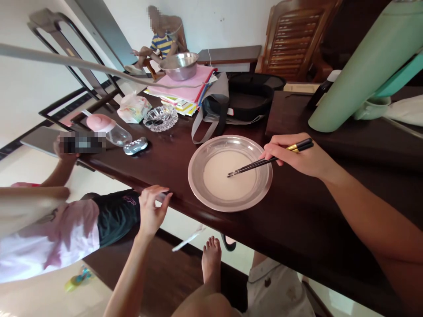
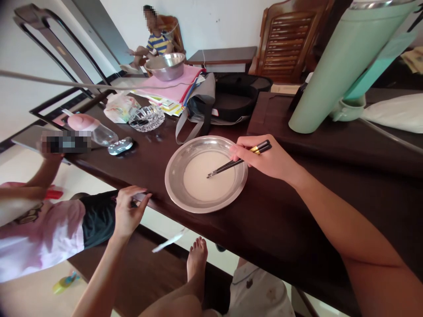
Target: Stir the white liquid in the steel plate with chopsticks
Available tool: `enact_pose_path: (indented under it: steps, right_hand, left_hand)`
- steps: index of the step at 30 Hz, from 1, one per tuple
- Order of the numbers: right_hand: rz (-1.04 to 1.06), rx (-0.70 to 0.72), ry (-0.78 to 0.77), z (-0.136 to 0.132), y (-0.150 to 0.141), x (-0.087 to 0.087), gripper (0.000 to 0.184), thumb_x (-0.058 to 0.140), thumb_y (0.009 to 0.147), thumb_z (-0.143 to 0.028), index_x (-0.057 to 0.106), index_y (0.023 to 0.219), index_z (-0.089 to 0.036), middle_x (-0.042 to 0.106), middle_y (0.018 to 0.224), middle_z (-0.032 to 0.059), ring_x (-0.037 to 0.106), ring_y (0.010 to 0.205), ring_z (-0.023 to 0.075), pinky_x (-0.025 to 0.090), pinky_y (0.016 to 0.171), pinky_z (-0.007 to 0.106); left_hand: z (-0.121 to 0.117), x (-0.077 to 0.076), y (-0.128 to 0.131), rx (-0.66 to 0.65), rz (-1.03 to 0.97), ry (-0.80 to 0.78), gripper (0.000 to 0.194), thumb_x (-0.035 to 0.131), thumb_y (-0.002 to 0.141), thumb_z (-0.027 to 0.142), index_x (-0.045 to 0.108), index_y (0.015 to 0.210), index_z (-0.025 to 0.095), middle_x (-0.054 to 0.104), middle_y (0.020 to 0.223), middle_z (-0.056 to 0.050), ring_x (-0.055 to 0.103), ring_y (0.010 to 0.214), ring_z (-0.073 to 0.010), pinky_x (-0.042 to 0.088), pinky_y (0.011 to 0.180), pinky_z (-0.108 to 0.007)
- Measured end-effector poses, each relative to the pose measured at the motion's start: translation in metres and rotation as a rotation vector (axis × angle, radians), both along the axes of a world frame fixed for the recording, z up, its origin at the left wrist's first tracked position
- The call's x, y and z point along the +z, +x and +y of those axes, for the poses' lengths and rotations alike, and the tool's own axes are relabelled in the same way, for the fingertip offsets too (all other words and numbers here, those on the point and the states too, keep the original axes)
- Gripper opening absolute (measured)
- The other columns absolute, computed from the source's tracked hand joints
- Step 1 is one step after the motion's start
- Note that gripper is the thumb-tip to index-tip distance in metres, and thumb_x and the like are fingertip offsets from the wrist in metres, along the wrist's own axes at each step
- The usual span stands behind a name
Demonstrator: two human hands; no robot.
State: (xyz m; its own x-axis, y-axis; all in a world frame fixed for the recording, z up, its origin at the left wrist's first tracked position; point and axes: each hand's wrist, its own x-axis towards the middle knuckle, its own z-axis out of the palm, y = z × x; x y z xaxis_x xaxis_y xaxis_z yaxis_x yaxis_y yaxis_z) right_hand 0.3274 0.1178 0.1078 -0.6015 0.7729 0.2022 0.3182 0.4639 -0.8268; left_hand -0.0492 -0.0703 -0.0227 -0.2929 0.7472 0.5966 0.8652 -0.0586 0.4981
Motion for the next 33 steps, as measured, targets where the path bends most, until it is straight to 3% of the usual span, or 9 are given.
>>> enact_pose_path:
  steps: [3,6,10,13,18,23,27,30,33]
  right_hand:
    - [0.011,-0.013,-0.009,0.007,0.003,-0.002,0.035,0.059,0.093,-0.046,0.07,0.069,-0.023,0.075,0.079,0.003,0.053,0.051,0.011,0.042,0.052,0.03]
    - [0.03,-0.041,-0.023,0.011,0.004,-0.003,0.038,0.059,0.092,-0.048,0.07,0.068,-0.022,0.074,0.076,0.0035,0.053,0.051,0.0109,0.042,0.051,0.03]
    - [0.081,0.04,-0.08,0.006,-0.002,-0.005,0.037,0.061,0.09,-0.049,0.07,0.067,-0.023,0.075,0.075,0.0031,0.064,0.065,0.0162,0.05,0.055,0.029]
    - [0.085,0.071,-0.055,0.004,-0.006,-0.006,0.032,0.063,0.089,-0.046,0.071,0.066,-0.026,0.076,0.077,0.0019,0.07,0.075,0.0194,0.055,0.065,0.032]
    - [0.074,-0.056,0.01,0.007,0.0,-0.006,0.032,0.061,0.092,-0.044,0.071,0.068,-0.025,0.076,0.077,0.0034,0.066,0.067,0.0178,0.051,0.058,0.032]
    - [0.03,0.049,0.031,0.0,-0.001,-0.005,0.034,0.059,0.093,-0.046,0.07,0.068,-0.025,0.076,0.082,0.0033,0.067,0.07,0.0182,0.052,0.06,0.033]
    - [0.023,0.012,0.023,0.0,-0.001,-0.004,0.034,0.058,0.093,-0.048,0.07,0.07,-0.025,0.077,0.082,0.0033,0.067,0.069,0.0181,0.052,0.06,0.033]
    - [0.008,-0.011,0.017,0.001,0.0,-0.002,0.036,0.058,0.093,-0.049,0.07,0.069,-0.025,0.076,0.081,0.0034,0.064,0.064,0.0167,0.049,0.058,0.033]
    - [0.001,-0.005,0.033,-0.001,0.0,-0.001,0.037,0.058,0.092,-0.051,0.069,0.068,-0.025,0.076,0.081,0.0031,0.06,0.059,0.0153,0.048,0.057,0.033]
  left_hand:
    - [-0.011,-0.01,0.017,0.068,-0.517,0.191,0.029,0.075,0.081,0.04,0.063,0.099,0.022,0.061,0.096,-0.003,0.059,0.084,-0.016,0.046,0.076,-0.029]
    - [-0.023,-0.01,0.04,0.137,-0.988,0.204,0.036,0.079,0.074,0.049,0.067,0.087,0.018,0.06,0.085,-0.001,0.055,0.075,-0.012,0.043,0.067,-0.023]
    - [-0.03,0.016,0.073,0.193,-1.409,0.081,0.045,0.092,0.055,0.046,0.073,0.081,0.015,0.061,0.082,-0.001,0.053,0.073,-0.0105,0.046,0.063,-0.021]
    - [-0.031,0.039,0.095,0.16,-1.624,-0.064,0.045,0.097,0.047,0.039,0.075,0.078,0.014,0.057,0.072,0.0,0.052,0.068,-0.0099,0.046,0.057,-0.019]
    - [-0.032,0.059,0.119,-0.052,-1.768,-0.199,0.031,0.094,0.059,0.032,0.074,0.074,0.013,0.052,0.066,0.001,0.048,0.061,-0.0082,0.044,0.049,-0.017]
    - [-0.034,0.066,0.129,-0.179,-1.811,-0.254,0.024,0.088,0.069,0.029,0.071,0.071,0.013,0.049,0.065,0.001,0.046,0.059,-0.0075,0.045,0.051,-0.018]
    - [-0.039,0.068,0.13,-0.219,-1.757,-0.303,0.023,0.082,0.076,0.032,0.067,0.069,0.016,0.045,0.065,0.001,0.043,0.059,-0.0092,0.043,0.051,-0.021]
    - [-0.048,0.061,0.126,-0.211,-1.648,-0.326,0.024,0.076,0.079,0.04,0.067,0.072,0.018,0.047,0.065,-0.001,0.045,0.059,-0.0124,0.043,0.052,-0.027]
    - [-0.06,0.031,0.115,-0.175,-1.545,-0.395,0.032,0.074,0.079,0.049,0.072,0.087,0.018,0.057,0.068,-0.003,0.051,0.063,-0.0152,0.046,0.057,-0.03]
